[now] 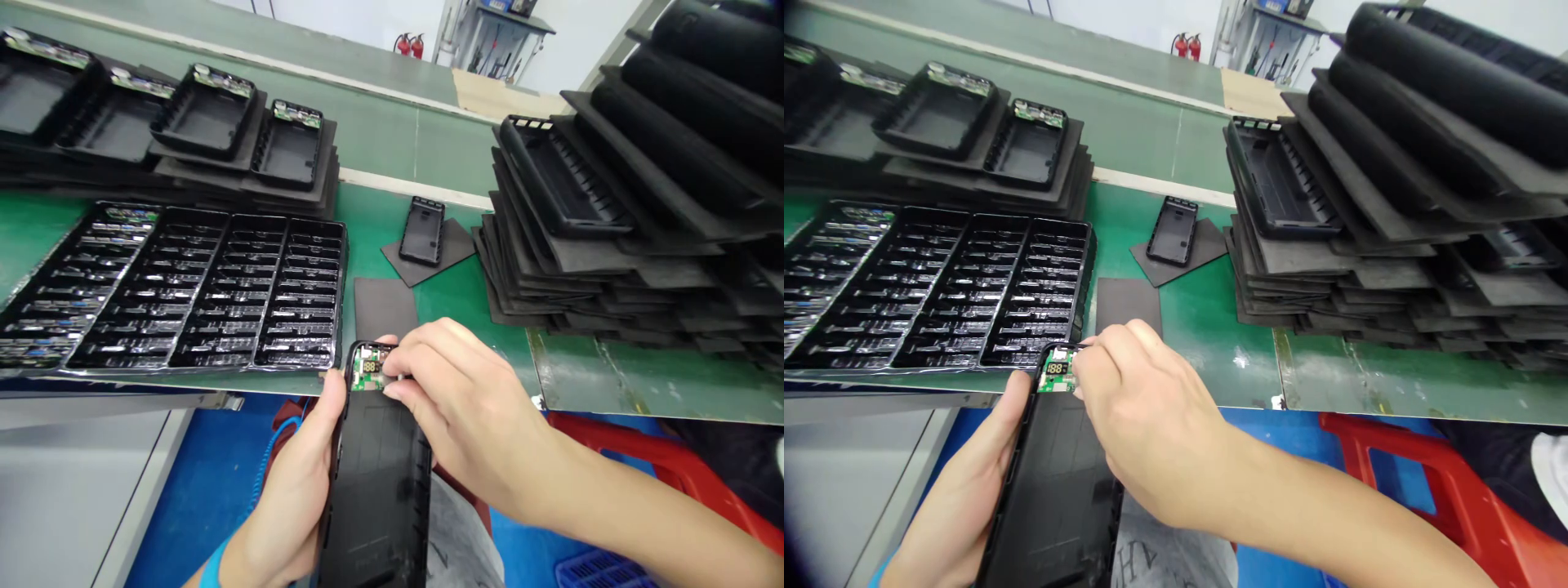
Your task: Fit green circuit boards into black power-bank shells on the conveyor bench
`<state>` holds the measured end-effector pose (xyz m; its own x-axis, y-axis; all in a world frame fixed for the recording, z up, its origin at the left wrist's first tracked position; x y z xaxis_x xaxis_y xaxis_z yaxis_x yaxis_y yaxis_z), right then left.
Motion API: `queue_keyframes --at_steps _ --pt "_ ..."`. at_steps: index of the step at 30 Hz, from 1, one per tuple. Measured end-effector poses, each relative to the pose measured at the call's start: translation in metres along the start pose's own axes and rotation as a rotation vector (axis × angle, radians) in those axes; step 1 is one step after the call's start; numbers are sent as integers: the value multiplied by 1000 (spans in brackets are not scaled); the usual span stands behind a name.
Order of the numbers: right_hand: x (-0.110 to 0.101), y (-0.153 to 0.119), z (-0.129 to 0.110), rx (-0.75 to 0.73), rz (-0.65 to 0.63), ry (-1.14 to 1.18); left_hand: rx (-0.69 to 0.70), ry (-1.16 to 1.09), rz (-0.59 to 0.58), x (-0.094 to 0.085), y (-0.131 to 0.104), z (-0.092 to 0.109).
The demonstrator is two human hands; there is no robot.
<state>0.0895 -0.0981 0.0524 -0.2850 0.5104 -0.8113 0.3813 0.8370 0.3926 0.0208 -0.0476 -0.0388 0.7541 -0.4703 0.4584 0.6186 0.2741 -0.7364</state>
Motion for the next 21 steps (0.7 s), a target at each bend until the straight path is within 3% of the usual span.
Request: queue_keyframes --at_steps 6,12,21 --pt "1 -1 -2 -25 30 -28 3 -83 -37 6 -2 0" --pt "1 1 4 31 28 18 -100 -81 -56 10 -1 -5" --pt "0 -2 -3 -77 253 -116 -37 -69 30 0 1 -7"
Point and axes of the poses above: each hand's wrist, its own y-axis towards the middle knuckle, its own x-axis out of the palm, z = x × y, the point moved 8 cm from there along y, towards the middle knuckle, and after that the axes turned 9 degrees about z, right-handed, at the moved point
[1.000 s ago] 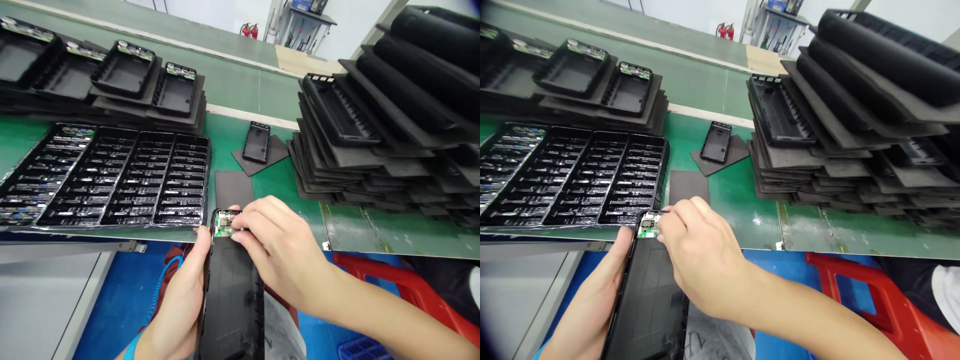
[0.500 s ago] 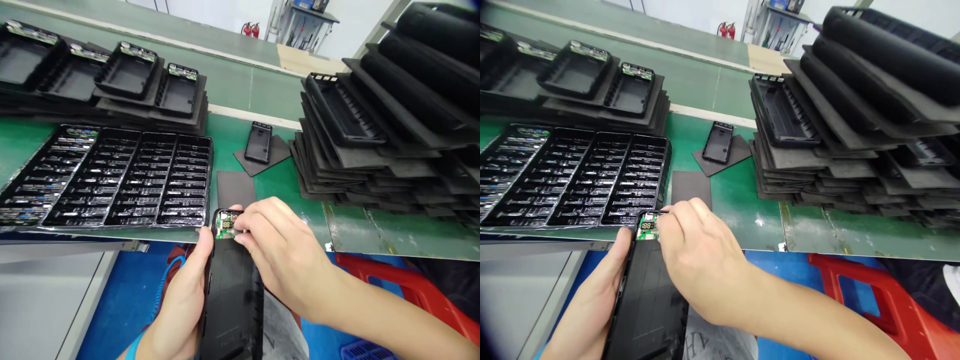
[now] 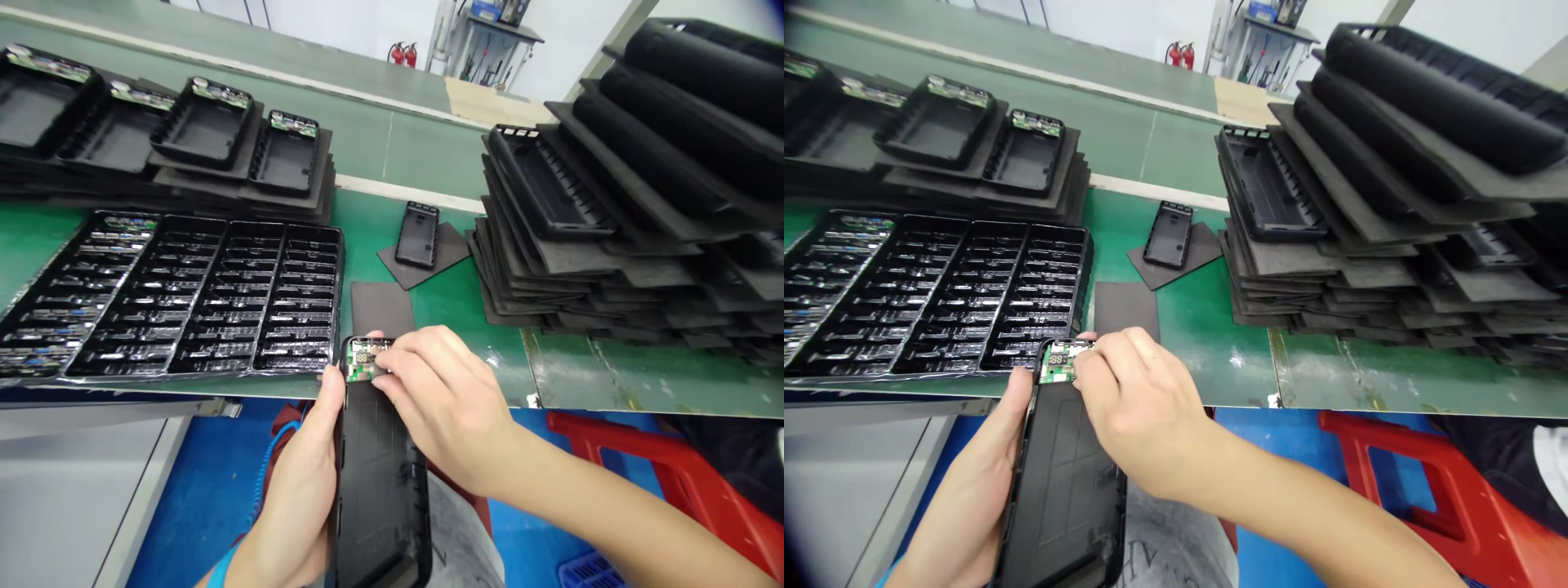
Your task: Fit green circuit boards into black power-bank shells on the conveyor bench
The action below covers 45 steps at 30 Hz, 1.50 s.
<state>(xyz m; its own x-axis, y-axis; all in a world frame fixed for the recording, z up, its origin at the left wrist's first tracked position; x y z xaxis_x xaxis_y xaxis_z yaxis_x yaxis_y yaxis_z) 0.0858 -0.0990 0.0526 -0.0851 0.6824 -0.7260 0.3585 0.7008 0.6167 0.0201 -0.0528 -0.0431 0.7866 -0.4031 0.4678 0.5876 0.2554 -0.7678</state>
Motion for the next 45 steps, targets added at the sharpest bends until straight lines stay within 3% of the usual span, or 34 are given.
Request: queue_keyframes --at_steps 12,16,20,24,33,37,41,45 --pt "9 2 5 4 -100 72 -133 -64 89 1 -5 -3" --pt "8 3 3 3 -95 72 -95 -97 13 6 -4 0" --pt "7 2 0 -11 -1 24 -9 -100 39 1 -3 3" --pt "9 -1 -6 -62 80 -13 -21 -90 87 -4 -2 2" --pt "5 -2 -12 -179 104 -41 -31 -94 18 3 0 4" --pt "4 -5 -13 -241 125 -49 65 -29 36 -2 2 8" --pt "-2 -4 -11 -236 184 -22 104 -13 -29 3 -1 12" --pt "-1 -2 -8 -176 213 -63 58 -18 86 -4 1 10"
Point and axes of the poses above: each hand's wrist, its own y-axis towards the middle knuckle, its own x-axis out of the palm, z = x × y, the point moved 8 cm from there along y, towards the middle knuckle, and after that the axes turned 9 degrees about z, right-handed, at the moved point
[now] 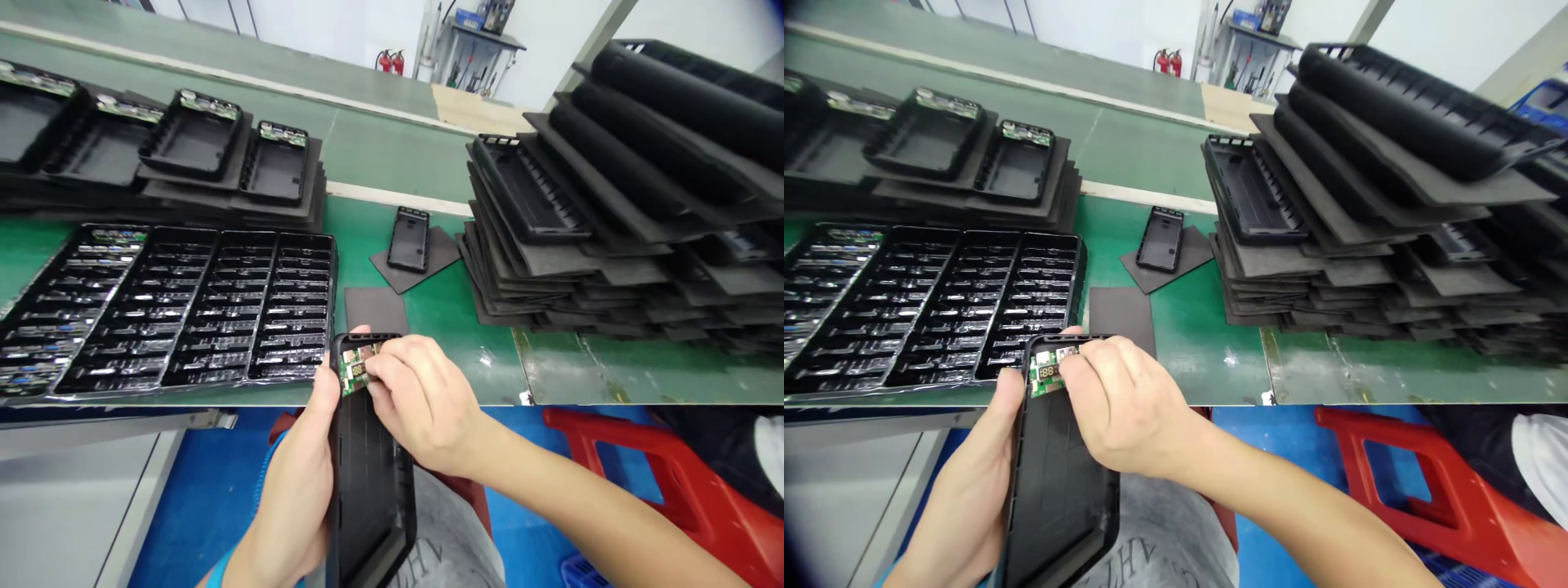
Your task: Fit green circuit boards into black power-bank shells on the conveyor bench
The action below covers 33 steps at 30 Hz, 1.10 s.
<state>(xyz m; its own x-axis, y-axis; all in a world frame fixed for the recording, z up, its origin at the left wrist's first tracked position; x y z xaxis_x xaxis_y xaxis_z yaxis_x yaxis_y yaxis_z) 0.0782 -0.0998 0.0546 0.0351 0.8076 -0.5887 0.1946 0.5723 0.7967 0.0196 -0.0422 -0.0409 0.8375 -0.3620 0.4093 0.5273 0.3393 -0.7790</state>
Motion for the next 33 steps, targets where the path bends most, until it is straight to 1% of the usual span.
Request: queue_keyframes --at_steps 3,5,7,11,13,15,18,20,22,25,28,31,33 --pt "5 0 3 54 -18 18 -67 -3 46 -3 1 -5" --pt "5 1 4 56 -6 16 -90 -4 68 -5 2 -7" --pt "5 2 0 0 6 -18 -82 -3 97 -6 2 -6" --pt "5 0 -12 -178 10 -80 -15 41 134 -7 1 3" --pt "5 -1 -14 -200 6 -89 -20 56 148 -7 1 3" --pt "5 -2 -13 -187 10 -100 -39 50 159 -6 0 2" --pt "6 -1 -11 -133 29 -121 -4 21 110 -1 0 3" --pt "6 0 -11 -104 70 -134 43 -5 54 3 -1 5" --pt "4 1 -12 -83 115 -132 64 -22 36 3 0 7" --pt "3 2 -8 -33 113 -34 -8 -56 51 1 1 5" --pt "2 1 8 130 57 68 -56 -123 31 3 -1 9" --pt "1 -3 28 324 9 81 -66 -137 -20 5 -3 12" --pt "3 -6 33 388 -29 92 -75 -100 -17 2 -2 9"
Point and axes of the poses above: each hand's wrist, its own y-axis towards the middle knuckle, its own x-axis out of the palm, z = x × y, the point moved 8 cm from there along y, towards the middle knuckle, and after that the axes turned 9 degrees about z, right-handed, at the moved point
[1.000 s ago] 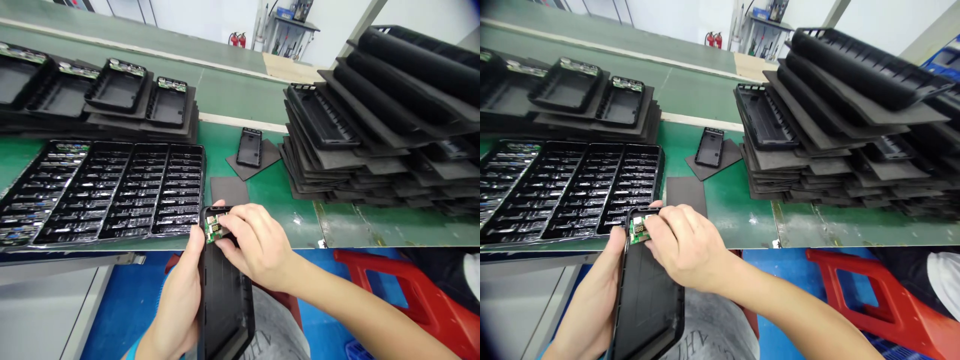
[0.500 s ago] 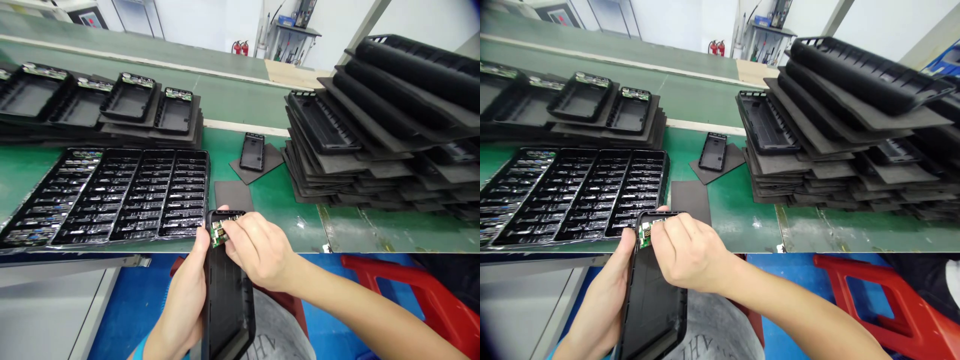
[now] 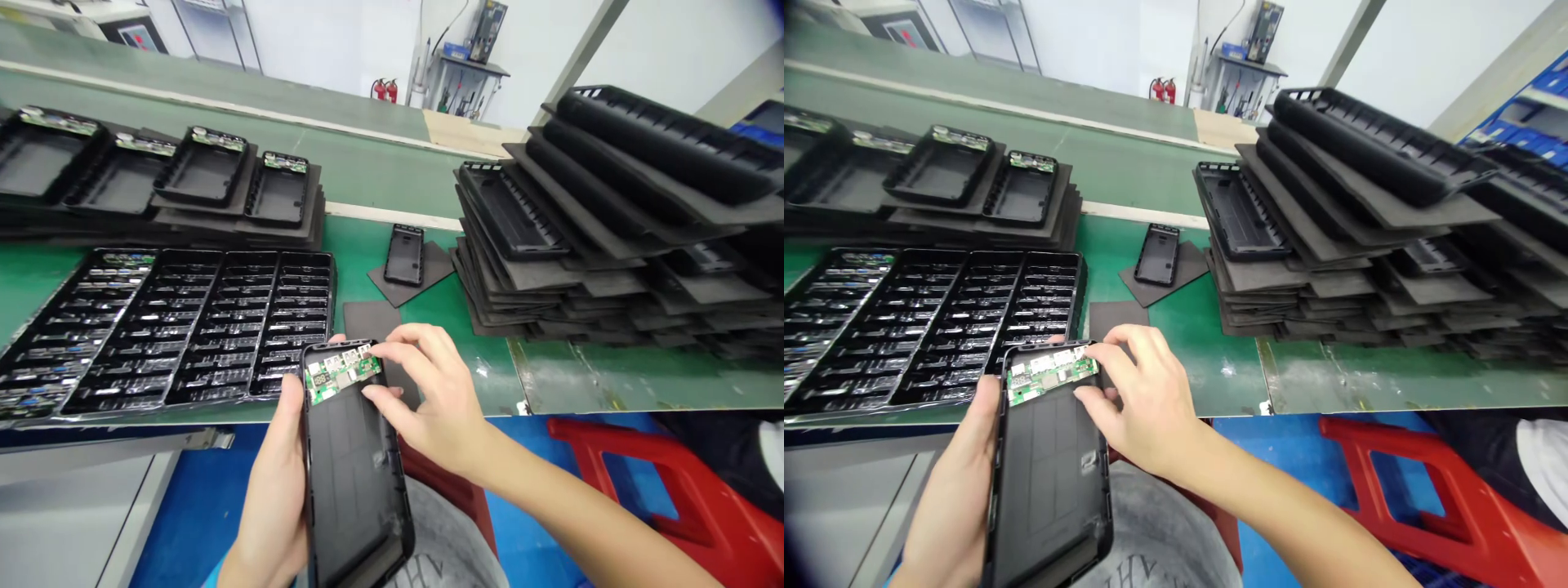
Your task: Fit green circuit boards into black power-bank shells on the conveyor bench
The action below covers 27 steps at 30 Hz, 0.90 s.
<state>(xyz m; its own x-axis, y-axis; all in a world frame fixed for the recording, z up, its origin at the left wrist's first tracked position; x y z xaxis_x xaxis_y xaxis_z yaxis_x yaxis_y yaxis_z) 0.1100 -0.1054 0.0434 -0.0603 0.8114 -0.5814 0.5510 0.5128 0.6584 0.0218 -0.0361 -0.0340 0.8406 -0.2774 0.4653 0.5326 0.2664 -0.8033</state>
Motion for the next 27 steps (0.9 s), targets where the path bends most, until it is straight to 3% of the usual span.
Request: queue_keyframes --at_steps 6,11,14,16,18,22,24,26,27 --pt "6 2 -6 -36 -73 -86 103 79 35 -10 6 1" --pt "7 -4 -29 -375 20 -352 166 1 -61 2 1 4" --pt "11 -13 -39 -563 64 -461 198 16 -19 1 0 5" --pt "13 -16 -40 -602 62 -440 209 30 16 -2 0 5" --pt "10 -9 -30 -431 39 -295 208 58 73 -8 1 6" --pt "22 -8 18 338 -136 198 200 185 210 -19 6 9" --pt "34 -19 29 600 -227 419 237 270 214 -17 10 14" --pt "39 -27 35 754 -216 558 376 374 181 -12 14 26" --pt "38 -30 39 804 -178 586 531 459 156 -8 14 37"
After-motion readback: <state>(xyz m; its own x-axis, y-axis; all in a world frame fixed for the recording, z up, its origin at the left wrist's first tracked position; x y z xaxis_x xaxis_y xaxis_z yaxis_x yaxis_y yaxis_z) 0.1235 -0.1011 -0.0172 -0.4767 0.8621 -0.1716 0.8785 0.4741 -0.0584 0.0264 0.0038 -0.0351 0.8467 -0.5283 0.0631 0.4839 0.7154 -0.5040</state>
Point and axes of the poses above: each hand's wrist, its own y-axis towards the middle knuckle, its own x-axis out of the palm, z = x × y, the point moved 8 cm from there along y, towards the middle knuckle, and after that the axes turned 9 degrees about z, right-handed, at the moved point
